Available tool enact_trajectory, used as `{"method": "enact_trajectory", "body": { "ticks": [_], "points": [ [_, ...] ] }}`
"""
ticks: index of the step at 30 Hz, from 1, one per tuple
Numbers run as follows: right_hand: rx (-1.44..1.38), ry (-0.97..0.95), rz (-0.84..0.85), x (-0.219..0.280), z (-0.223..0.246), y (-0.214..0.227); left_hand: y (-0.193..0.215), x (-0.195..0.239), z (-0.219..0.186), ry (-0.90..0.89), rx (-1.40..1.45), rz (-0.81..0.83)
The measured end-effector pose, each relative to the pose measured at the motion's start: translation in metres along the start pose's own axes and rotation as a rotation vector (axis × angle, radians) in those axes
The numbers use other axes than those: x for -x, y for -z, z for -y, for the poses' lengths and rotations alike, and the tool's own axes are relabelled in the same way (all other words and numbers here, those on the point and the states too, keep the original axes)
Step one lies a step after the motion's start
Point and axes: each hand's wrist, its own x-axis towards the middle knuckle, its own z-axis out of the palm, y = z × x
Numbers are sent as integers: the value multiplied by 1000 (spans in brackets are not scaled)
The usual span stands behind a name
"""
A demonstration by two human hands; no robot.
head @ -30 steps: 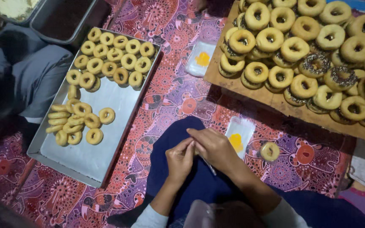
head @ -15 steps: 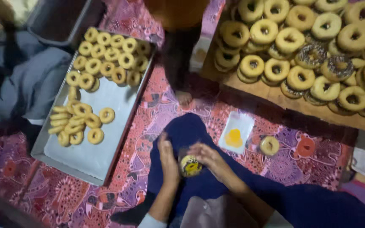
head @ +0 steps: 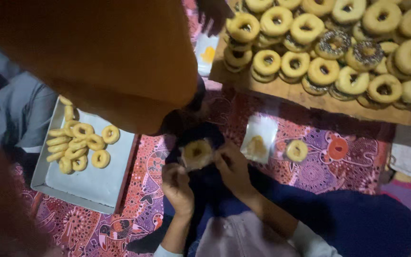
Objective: The person sits on a patterned floor mat and repeatedly picks donuts from a wooden board, places them into small plastic bags, and sets the filled bags aside. Another person is visible nearby arranging donuts on a metal tray.
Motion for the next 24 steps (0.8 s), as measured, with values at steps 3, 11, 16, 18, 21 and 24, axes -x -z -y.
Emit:
{"method": "enact_trajectory", "body": {
  "ticks": [3, 11, 16, 18, 21, 24],
  "points": [
    [145, -54, 45, 2, -13, 6, -8, -5, 11, 1, -339, 114],
    [-153, -638, -82, 31, -115, 84, -103, 23, 38, -281, -239, 574],
    [568, -385, -390, 4, -147, 172, -241, -19, 78, -629, -241, 655],
    [530, -619, -432, 6, -138, 189, -266, -35, 100, -534, -483, 742],
    [898, -516, -365, -12, -120, 200, -288, -54, 119, -360, -702, 899],
    [847, -211, -503, -36, -98, 189, -280, -54, 125, -453, -760, 973]
  ]
}}
